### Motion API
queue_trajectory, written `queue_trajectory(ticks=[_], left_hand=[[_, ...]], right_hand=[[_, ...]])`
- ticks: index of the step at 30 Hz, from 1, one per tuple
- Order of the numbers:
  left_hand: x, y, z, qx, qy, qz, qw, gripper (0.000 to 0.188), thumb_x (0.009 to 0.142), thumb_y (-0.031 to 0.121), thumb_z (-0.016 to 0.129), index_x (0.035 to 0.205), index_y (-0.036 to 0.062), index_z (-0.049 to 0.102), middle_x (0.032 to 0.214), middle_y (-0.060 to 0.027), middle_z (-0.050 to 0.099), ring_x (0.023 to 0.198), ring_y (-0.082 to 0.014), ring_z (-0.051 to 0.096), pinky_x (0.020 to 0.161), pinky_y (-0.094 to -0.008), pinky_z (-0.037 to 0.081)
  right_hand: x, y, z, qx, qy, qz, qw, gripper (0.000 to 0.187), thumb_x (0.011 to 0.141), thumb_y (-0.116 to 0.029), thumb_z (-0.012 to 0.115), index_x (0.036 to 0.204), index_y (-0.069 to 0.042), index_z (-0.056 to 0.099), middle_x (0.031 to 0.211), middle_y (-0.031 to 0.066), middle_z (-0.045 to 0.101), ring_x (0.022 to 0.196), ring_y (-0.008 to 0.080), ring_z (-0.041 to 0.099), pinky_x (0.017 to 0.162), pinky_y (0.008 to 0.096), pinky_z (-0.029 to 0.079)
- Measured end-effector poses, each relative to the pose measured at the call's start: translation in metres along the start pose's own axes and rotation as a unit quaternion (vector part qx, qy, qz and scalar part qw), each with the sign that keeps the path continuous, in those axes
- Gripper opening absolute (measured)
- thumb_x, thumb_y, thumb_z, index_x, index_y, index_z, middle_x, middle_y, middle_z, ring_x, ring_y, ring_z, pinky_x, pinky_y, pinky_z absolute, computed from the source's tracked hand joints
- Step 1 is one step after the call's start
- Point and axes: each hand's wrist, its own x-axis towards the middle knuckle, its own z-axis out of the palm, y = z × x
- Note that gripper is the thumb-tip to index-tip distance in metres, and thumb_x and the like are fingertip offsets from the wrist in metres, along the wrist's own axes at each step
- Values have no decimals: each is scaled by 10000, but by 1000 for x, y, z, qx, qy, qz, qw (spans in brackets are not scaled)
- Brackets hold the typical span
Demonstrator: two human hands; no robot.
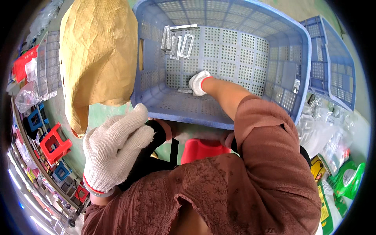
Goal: The person sits on the floor and repeatedly picks up small rectangular metal parts from a blue crate. They hold the parts in gloved hands, turning them over to inspect the surfaces, and then place them back into the crate.
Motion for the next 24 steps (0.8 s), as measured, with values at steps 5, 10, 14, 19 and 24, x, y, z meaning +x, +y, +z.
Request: queue_trajectory(ticks=[5, 10, 14, 19, 24], left_hand=[[0, -3, 2, 16, 9, 16, 1000, 312, 807, 175, 762, 1091, 55, 716, 876, -125, 719, 752, -261, 716, 659, -324, 534], [3, -7, 3, 17, 10, 41, 999, 316, 840, 229, 717, 1103, 59, 676, 812, -86, 697, 696, -238, 682, 561, -334, 494], [2, -3, 0, -21, -15, -29, 999, 338, 784, 150, 785, 1100, 46, 723, 862, -143, 709, 757, -275, 716, 700, -328, 541], [3, -7, -3, -10, -37, -43, 998, 338, 787, 157, 782, 1101, 46, 720, 842, -141, 702, 743, -289, 708, 702, -343, 543], [1, -16, -1, -52, -40, -18, 998, 341, 792, 161, 776, 1108, 50, 711, 830, -143, 691, 739, -298, 702, 681, -342, 538]], right_hand=[[4, 11, 4, 82, 4, 13, 997, 340, 864, -289, 603, 1125, -110, 727, 1155, 103, 710, 1059, 323, 684, 818, 499, 564], [14, 21, 3, 179, -18, 75, 981, 507, 825, -253, 637, 1315, -124, 608, 1265, 122, 663, 1089, 313, 674, 867, 459, 552], [-5, 4, -18, 167, -9, 93, 981, 526, 783, -339, 696, 1270, -145, 651, 1219, 113, 681, 1071, 304, 672, 869, 445, 550], [30, 47, -15, 508, -6, 50, 860, 299, 813, -270, 696, 1025, -60, 700, 1134, 171, 683, 985, 258, 664, 873, 395, 555], [47, 45, -61, 871, 229, -53, 432, 169, 888, -97, 672, 1035, -46, 605, 988, 64, 628, 733, 183, 570, 584, 354, 494]])
